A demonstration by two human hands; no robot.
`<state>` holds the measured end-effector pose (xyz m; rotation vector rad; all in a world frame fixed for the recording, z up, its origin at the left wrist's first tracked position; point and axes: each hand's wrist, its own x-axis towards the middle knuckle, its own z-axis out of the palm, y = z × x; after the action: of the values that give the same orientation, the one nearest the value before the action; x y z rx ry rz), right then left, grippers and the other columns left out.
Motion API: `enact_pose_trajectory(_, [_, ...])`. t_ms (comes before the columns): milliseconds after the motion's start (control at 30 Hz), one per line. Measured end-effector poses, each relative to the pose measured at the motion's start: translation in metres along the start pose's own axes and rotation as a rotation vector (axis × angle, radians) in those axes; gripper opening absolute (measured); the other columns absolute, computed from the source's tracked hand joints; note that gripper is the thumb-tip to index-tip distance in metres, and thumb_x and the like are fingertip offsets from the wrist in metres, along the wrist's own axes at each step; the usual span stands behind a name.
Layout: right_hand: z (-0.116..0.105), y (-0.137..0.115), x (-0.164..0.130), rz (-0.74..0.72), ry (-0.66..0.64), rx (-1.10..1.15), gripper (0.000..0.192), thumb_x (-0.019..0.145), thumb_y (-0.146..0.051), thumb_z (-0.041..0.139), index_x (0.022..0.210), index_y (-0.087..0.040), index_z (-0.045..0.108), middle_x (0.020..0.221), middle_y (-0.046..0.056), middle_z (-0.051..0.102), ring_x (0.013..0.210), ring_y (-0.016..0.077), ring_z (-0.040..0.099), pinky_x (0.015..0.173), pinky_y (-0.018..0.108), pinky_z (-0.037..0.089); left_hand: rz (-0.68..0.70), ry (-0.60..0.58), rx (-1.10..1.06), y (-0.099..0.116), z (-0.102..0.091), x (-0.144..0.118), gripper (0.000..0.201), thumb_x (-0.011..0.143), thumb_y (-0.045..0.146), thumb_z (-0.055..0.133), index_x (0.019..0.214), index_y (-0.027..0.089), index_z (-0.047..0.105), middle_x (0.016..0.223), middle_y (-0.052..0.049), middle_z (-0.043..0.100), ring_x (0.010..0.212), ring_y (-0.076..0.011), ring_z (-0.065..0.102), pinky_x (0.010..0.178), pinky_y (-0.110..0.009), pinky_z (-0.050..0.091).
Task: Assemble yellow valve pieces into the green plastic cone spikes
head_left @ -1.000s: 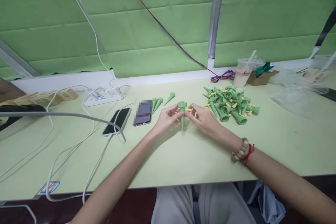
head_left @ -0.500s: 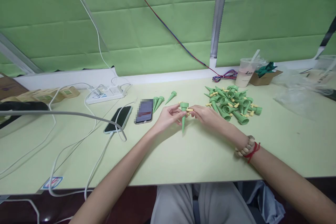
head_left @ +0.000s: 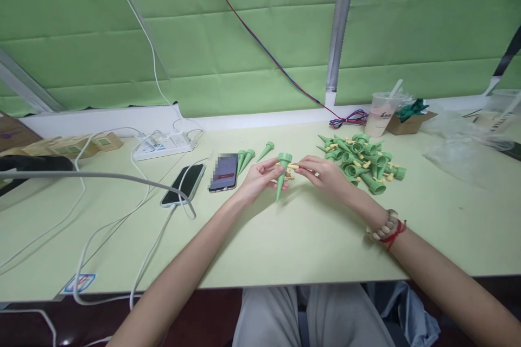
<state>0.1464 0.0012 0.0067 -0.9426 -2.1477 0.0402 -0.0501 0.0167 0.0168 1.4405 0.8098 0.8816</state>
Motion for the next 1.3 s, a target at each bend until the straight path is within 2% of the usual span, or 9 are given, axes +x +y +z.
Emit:
enact_pose_trajectory(167, [0.003,0.002,-0.002,-0.047,0.037,-0.062,0.026,0.091,-0.026,0.039,0.091,-0.018,0.064,0.088,0.007,0.063,0.074,0.0138,0.057,0.063,0.024,0.040,-0.031,-0.142,0.051,0.004,-0.004,-0.003,0.061,0.068,0.036,0.068,0.125,0.022,0.049,0.104,-0.010,0.064,0.073,-0.0157,0.065,0.063,-0.025,0.049])
enact_pose_trajectory(300, [0.009,0.005,-0.004,-0.068,0.054,-0.034,0.028,0.090,-0.023,0.038,0.083,-0.016,0.064,0.079,0.007,0.060,0.069,0.0139,0.053,0.061,0.024,0.039,-0.029,-0.095,0.047,-0.006,-0.004,-0.001,0.075,0.066,0.032,0.070,0.133,0.022,0.039,0.100,-0.012,0.066,0.072,-0.0184,0.066,0.065,-0.029,0.051])
enact_pose_trajectory(433, [0.013,0.004,-0.005,-0.033,0.044,0.061,0.031,0.090,-0.023,0.038,0.071,-0.016,0.061,0.067,0.005,0.055,0.062,0.0130,0.050,0.058,0.024,0.037,0.022,-0.041,0.072,-0.017,-0.001,0.002,0.074,0.065,0.031,0.070,0.132,0.019,0.041,0.096,-0.012,0.068,0.072,-0.0194,0.065,0.068,-0.034,0.052])
enact_pose_trajectory(600, [0.014,-0.007,-0.003,0.227,0.024,0.343,0.034,0.086,-0.031,0.043,0.057,-0.016,0.055,0.058,0.002,0.052,0.054,0.0110,0.048,0.053,0.023,0.036,0.156,0.046,0.208,-0.016,0.002,0.002,0.065,0.068,0.027,0.065,0.130,0.021,0.044,0.094,-0.006,0.069,0.075,-0.0175,0.063,0.078,-0.040,0.050])
enact_pose_trajectory(767, [0.010,-0.014,0.001,0.494,-0.101,0.788,0.038,0.077,-0.043,0.054,0.052,-0.015,0.054,0.051,-0.001,0.050,0.049,0.0093,0.045,0.054,0.024,0.038,0.318,0.048,0.403,-0.012,-0.005,0.001,0.049,0.074,0.028,0.058,0.122,0.019,0.054,0.103,-0.006,0.067,0.089,-0.0211,0.062,0.087,-0.040,0.046])
enact_pose_trajectory(967, [0.011,-0.015,0.003,0.748,-0.195,1.361,0.030,0.069,-0.042,0.066,0.074,-0.013,0.064,0.056,-0.004,0.044,0.048,0.0053,0.039,0.050,0.021,0.038,0.456,0.092,0.494,-0.011,-0.008,0.000,0.040,0.076,0.025,0.054,0.116,0.019,0.060,0.105,-0.005,0.066,0.103,-0.0224,0.057,0.094,-0.037,0.042])
enact_pose_trajectory(1067, [0.011,-0.015,0.005,0.697,-0.147,1.211,0.033,0.073,-0.046,0.060,0.071,-0.013,0.062,0.059,-0.003,0.047,0.049,0.0064,0.043,0.053,0.023,0.041,0.377,0.122,0.365,-0.014,0.001,0.000,0.044,0.075,0.026,0.055,0.119,0.019,0.056,0.099,-0.006,0.067,0.092,-0.0213,0.062,0.083,-0.035,0.049])
enact_pose_trajectory(1167, [0.007,-0.014,0.006,0.568,-0.073,0.762,0.040,0.080,-0.050,0.048,0.066,-0.014,0.060,0.060,0.001,0.053,0.051,0.0100,0.049,0.054,0.025,0.041,0.258,0.099,0.208,-0.018,0.010,0.003,0.050,0.073,0.028,0.058,0.122,0.017,0.051,0.091,-0.006,0.067,0.079,-0.0190,0.064,0.071,-0.031,0.052])
enact_pose_trajectory(1300, [0.003,-0.009,0.004,0.347,0.020,0.232,0.029,0.084,-0.042,0.046,0.081,-0.017,0.060,0.073,0.003,0.061,0.061,0.0130,0.053,0.056,0.025,0.038,0.120,0.058,0.107,-0.016,0.012,0.004,0.059,0.069,0.035,0.064,0.123,0.017,0.048,0.092,-0.009,0.067,0.074,-0.0186,0.066,0.066,-0.029,0.052])
